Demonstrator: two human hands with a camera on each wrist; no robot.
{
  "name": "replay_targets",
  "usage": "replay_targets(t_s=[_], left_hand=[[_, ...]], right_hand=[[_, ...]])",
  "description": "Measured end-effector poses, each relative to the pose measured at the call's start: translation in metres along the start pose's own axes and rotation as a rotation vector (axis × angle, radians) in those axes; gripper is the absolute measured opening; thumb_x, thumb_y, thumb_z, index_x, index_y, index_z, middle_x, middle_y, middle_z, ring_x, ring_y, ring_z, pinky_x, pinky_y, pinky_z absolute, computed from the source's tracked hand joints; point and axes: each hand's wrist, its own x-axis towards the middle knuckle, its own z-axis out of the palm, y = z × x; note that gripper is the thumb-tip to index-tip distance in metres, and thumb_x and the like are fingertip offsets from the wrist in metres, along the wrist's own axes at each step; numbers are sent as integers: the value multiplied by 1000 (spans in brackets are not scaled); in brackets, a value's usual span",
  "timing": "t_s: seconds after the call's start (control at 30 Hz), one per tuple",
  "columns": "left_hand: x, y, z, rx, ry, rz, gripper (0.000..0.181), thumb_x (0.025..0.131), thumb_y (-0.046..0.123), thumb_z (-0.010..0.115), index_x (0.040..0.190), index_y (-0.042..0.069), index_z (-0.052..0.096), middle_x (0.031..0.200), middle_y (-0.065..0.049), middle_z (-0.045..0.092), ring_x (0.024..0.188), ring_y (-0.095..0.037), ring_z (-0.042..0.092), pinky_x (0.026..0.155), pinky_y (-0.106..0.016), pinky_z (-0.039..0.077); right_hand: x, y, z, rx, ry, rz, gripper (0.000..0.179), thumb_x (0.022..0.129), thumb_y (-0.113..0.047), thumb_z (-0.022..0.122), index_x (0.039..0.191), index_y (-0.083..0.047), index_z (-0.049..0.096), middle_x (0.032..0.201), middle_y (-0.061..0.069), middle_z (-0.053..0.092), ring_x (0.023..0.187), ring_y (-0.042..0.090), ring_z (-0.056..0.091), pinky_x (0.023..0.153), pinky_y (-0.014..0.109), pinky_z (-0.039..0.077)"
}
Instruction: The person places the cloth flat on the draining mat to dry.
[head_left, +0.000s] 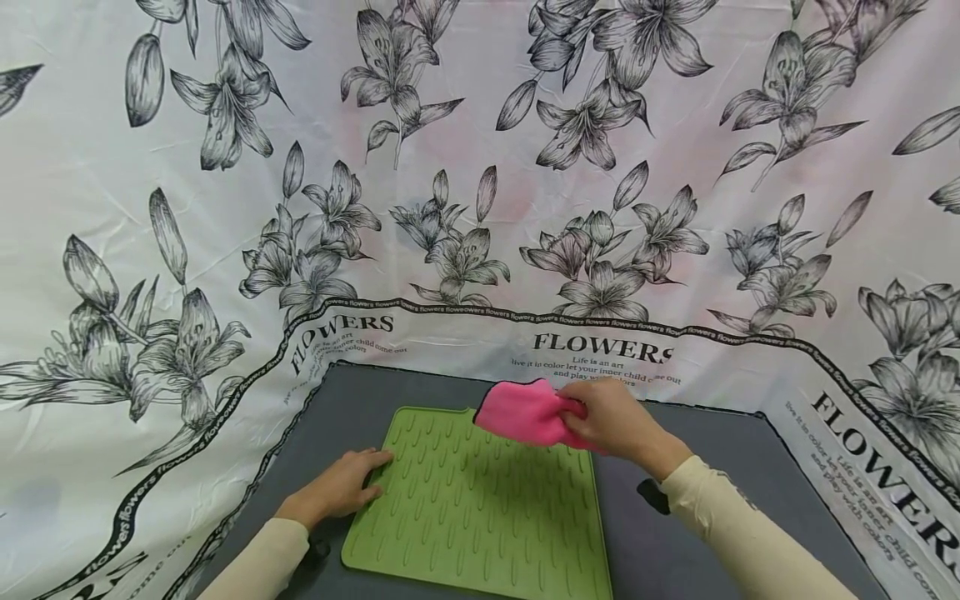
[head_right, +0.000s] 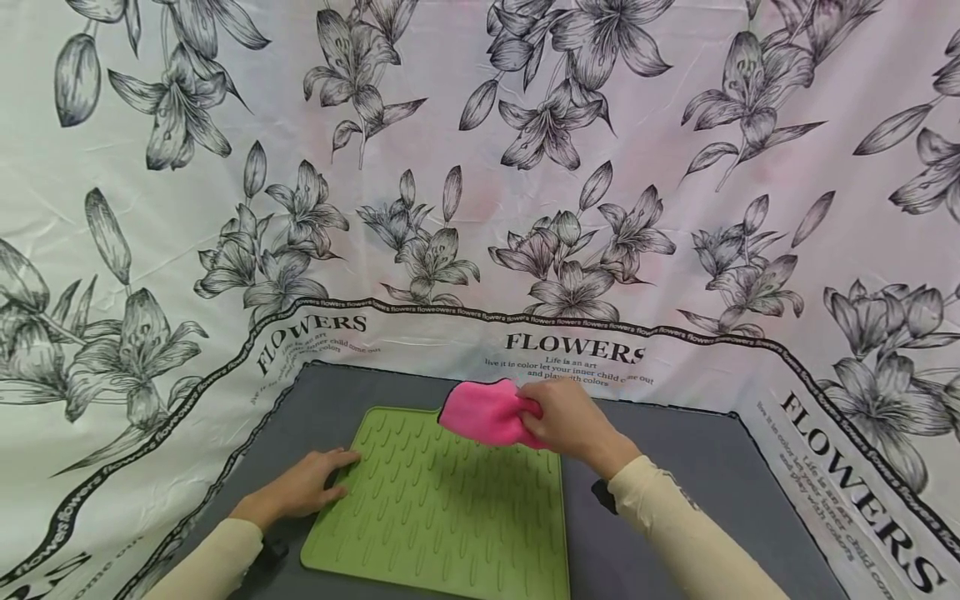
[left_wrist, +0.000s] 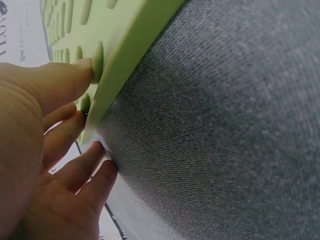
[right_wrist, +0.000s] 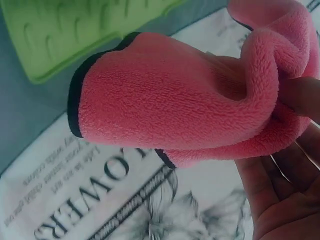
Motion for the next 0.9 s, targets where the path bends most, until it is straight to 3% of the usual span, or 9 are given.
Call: replay_targets(t_s=[0.1,0.17,0.27,0.4,0.6,0.9], left_hand=[[0,1,0,2,1,-10,63,100,10,80,157,1,56,161,-30,53,151,-54,48,118,-70,44],[0,3,0,5,1,-10,62,100,9,80,157,1,56,161,-30,53,151,-54,48,118,-70,44],[2,5,0,13,-1,-1,62,100,10,80,157,1,56,161,-29,54,151,-53,48,118,-69,44],[3,6,0,20,-3,11,62,101,11,79,158,1,56,161,-28,55,152,-53,48,119,-69,44],[0,7,-2,18,-2,1,62,100,10,80,157,0,56,161,-28,54,152,-53,47,119,-69,43],[1,14,-4,121,9,52,60,99,12,82,153,-2,59,156,-26,59,150,-52,49,120,-69,42]], right_hand=[[-1,-7,20,5,-52,-10,9,91,-8,83,99,-12,80,73,-12,62,63,1,48,59,23,42],[-5,-13,35,14,-110,-20,18,94,-12,84,112,-7,82,89,-4,77,74,8,67,67,28,56],[-14,-18,50,45,-206,-18,31,97,-16,84,124,-3,79,114,8,83,98,21,79,82,38,65],[-24,-16,55,69,-246,-5,32,96,-13,84,126,-2,79,119,10,82,105,25,80,84,41,66],[-31,-5,53,39,-207,5,30,94,-9,83,123,-4,79,115,8,83,102,25,79,84,44,65],[-33,4,49,13,-202,12,20,94,-11,84,114,-8,79,105,3,81,92,20,75,78,41,63]])
